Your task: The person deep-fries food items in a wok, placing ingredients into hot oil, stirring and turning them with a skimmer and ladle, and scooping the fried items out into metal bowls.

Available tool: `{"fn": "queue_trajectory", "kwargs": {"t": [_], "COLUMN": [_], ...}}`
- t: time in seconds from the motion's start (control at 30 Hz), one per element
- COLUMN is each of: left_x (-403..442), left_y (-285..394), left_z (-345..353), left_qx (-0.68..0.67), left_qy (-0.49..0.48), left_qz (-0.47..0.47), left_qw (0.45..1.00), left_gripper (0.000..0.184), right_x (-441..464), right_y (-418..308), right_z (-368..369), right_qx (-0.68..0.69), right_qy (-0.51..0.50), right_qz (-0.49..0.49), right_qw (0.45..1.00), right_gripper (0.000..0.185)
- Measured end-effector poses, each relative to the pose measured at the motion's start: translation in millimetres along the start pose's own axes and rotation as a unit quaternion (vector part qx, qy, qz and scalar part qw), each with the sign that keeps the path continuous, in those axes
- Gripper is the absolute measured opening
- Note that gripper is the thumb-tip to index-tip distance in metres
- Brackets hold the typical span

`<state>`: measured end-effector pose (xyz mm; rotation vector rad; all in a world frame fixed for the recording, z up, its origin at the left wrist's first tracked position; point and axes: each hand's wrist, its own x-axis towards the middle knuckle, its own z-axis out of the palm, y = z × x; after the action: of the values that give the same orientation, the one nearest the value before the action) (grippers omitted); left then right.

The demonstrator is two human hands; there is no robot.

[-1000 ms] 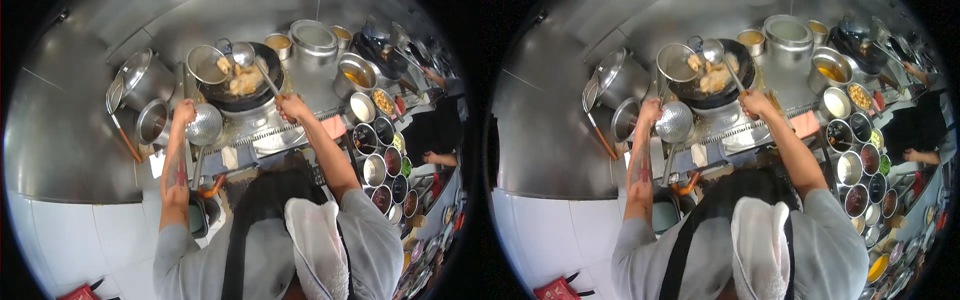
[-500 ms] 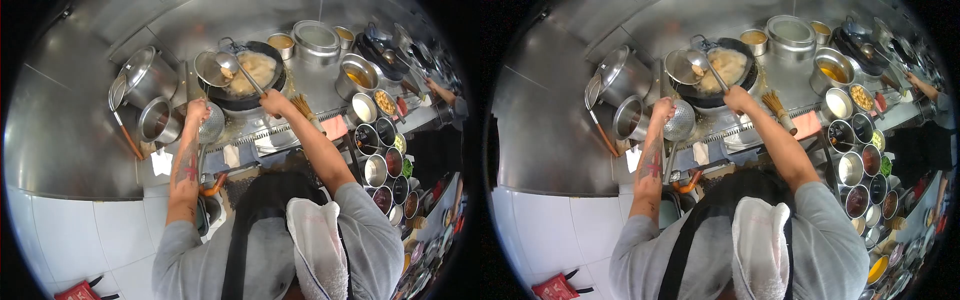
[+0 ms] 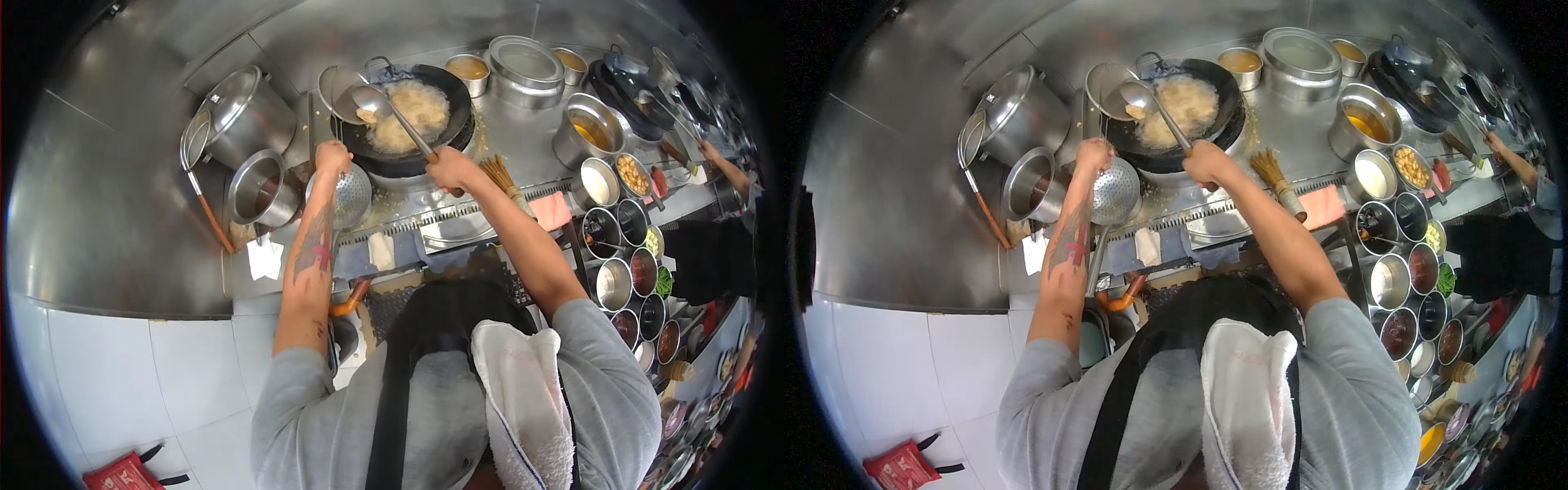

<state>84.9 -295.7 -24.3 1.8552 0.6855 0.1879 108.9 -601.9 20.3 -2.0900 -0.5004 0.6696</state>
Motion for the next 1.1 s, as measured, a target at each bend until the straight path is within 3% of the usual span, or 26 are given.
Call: {"fn": "queue_trajectory", "kwargs": {"t": [0.07,0.13,0.17,0.27,0.4,0.5,0.57,0.63,0.7,0.77,0.83,0.87,0.93,1.1], "left_x": [-8.7,-9.5,-15.9,-23.2,-69.3,-85.8,-98.9,-95.0,-90.9,-38.9,-2.3,-6.6,-26.4,-36.6], "left_y": [2.9,4.2,5.7,17.8,59.0,59.0,70.3,73.9,94.1,73.9,64.1,66.9,67.9,-12.7], "left_z": [-5.0,-10.6,-11.2,-19.5,-33.9,-62.4,-80.7,-86.6,-84.2,-86.3,-85.5,-81.8,-73.9,-61.5], "left_qx": [-0.015,-0.061,-0.058,0.258,0.375,0.397,0.4,0.422,0.445,0.474,0.347,0.348,0.124,-0.073], "left_qy": [0.026,0.022,0.02,0.103,0.149,0.131,0.08,0.058,0.015,0.007,-0.188,-0.189,-0.188,-0.223], "left_qz": [0.006,-0.015,-0.019,0.111,0.182,0.209,0.15,0.148,0.13,0.17,-0.06,-0.057,-0.211,-0.193], "left_qw": [1.0,0.998,0.998,0.954,0.897,0.884,0.901,0.893,0.886,0.864,0.917,0.916,0.951,0.953], "left_gripper": [0.019,0.019,0.019,0.026,0.027,0.026,0.027,0.026,0.028,0.027,0.025,0.025,0.014,0.018], "right_x": [-5.6,6.0,5.2,16.5,-10.9,-43.0,-79.0,-100.7,-134.3,-145.9,-152.6,-150.5,-136.4,-101.8], "right_y": [-2.0,16.9,17.0,20.0,26.4,38.4,38.4,51.6,23.4,18.7,15.6,19.8,43.3,96.9], "right_z": [-3.0,2.7,2.1,-13.9,-40.4,-63.3,-92.6,-131.3,-158.7,-165.0,-160.4,-155.9,-136.1,-82.5], "right_qx": [-0.074,-0.158,-0.155,-0.263,-0.255,-0.234,-0.274,-0.339,-0.377,-0.425,-0.517,-0.517,-0.543,-0.422], "right_qy": [-0.007,0.13,0.128,0.112,0.15,0.19,0.188,0.155,0.102,0.096,0.079,0.082,0.06,0.101], "right_qz": [-0.012,-0.074,-0.071,-0.087,-0.067,-0.053,-0.057,-0.118,-0.121,-0.119,-0.118,-0.116,-0.121,-0.099], "right_qw": [0.997,0.976,0.977,0.954,0.953,0.952,0.942,0.92,0.913,0.892,0.844,0.844,0.829,0.895], "right_gripper": [0.025,0.024,0.024,0.025,0.027,0.028,0.031,0.037,0.041,0.043,0.042,0.042,0.044,0.046]}}
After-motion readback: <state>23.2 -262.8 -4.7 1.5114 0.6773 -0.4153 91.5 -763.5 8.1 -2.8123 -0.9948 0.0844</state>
